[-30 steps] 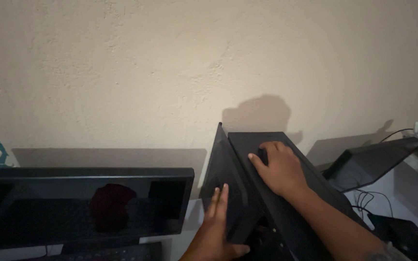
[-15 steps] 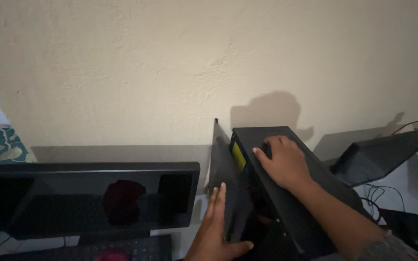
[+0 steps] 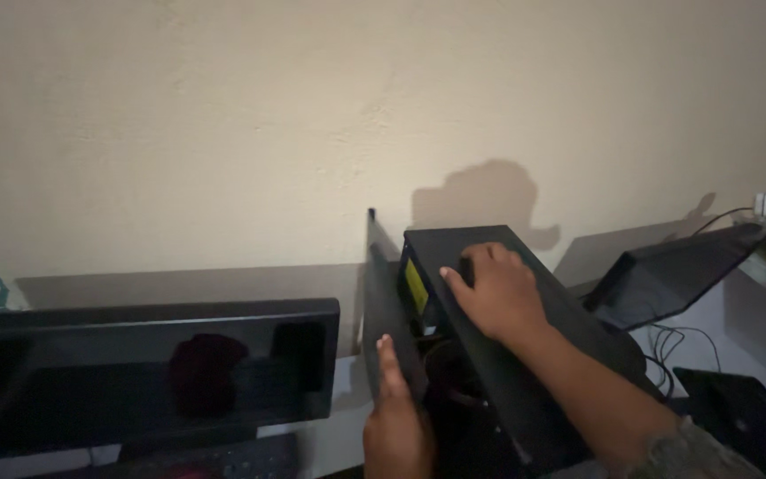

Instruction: The person wipes the surfaces of a desktop computer tower, monitor, keyboard, and mousepad using a pink cloth. They repeatedly clean the same areas, including the top and sides of the tower and the monitor screen, without connecting any cables or setting up the workstation.

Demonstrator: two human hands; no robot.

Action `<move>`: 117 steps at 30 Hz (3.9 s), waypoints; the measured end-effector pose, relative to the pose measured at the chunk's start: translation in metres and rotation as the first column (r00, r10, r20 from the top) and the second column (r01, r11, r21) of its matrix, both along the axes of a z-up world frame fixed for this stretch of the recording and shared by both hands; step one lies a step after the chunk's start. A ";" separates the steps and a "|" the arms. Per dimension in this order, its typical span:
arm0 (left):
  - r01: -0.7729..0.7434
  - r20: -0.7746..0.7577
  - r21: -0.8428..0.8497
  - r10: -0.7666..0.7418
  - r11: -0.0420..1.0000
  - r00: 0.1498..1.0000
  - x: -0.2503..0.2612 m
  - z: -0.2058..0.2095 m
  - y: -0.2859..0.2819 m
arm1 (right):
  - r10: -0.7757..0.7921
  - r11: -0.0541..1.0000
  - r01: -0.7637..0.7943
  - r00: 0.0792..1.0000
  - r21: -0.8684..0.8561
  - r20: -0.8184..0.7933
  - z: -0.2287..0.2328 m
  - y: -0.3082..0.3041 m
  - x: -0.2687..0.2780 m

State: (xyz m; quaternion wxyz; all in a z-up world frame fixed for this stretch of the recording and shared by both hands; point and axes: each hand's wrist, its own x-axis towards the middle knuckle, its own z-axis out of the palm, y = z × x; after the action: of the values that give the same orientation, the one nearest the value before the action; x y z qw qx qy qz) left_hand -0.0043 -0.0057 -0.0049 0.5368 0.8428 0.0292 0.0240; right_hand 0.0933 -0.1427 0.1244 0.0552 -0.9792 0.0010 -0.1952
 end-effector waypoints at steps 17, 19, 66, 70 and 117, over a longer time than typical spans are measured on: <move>0.077 -0.315 0.030 -0.064 0.997 0.947 -0.013 0.101 0.032 | 0.028 1.000 -0.028 1.000 0.008 -0.001 0.000 -0.003 0.000; 0.115 -0.288 0.094 -0.083 0.989 0.954 -0.010 0.093 0.029 | 0.017 1.000 -0.017 1.000 -0.001 -0.023 0.003 -0.001 -0.001; 0.243 -0.022 0.125 -0.242 0.962 0.970 -0.006 -0.050 0.045 | 0.004 1.000 -0.004 0.999 0.004 -0.045 0.001 -0.002 0.002; 0.220 0.025 0.110 -0.224 0.969 0.974 -0.005 -0.074 0.054 | -0.015 1.000 0.016 0.997 0.004 -0.076 0.001 -0.004 0.002; 0.336 -0.079 0.465 -0.340 0.819 0.937 -0.160 -0.114 0.249 | -0.336 0.790 0.564 0.728 0.242 -0.598 -0.349 0.080 -0.248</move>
State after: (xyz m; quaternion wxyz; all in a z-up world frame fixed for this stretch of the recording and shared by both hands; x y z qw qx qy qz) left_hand -0.1639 0.2435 -0.1190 0.3114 0.9394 -0.1292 -0.0619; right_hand -0.1543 -0.0631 -0.2246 0.2055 -0.9284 0.2998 0.0770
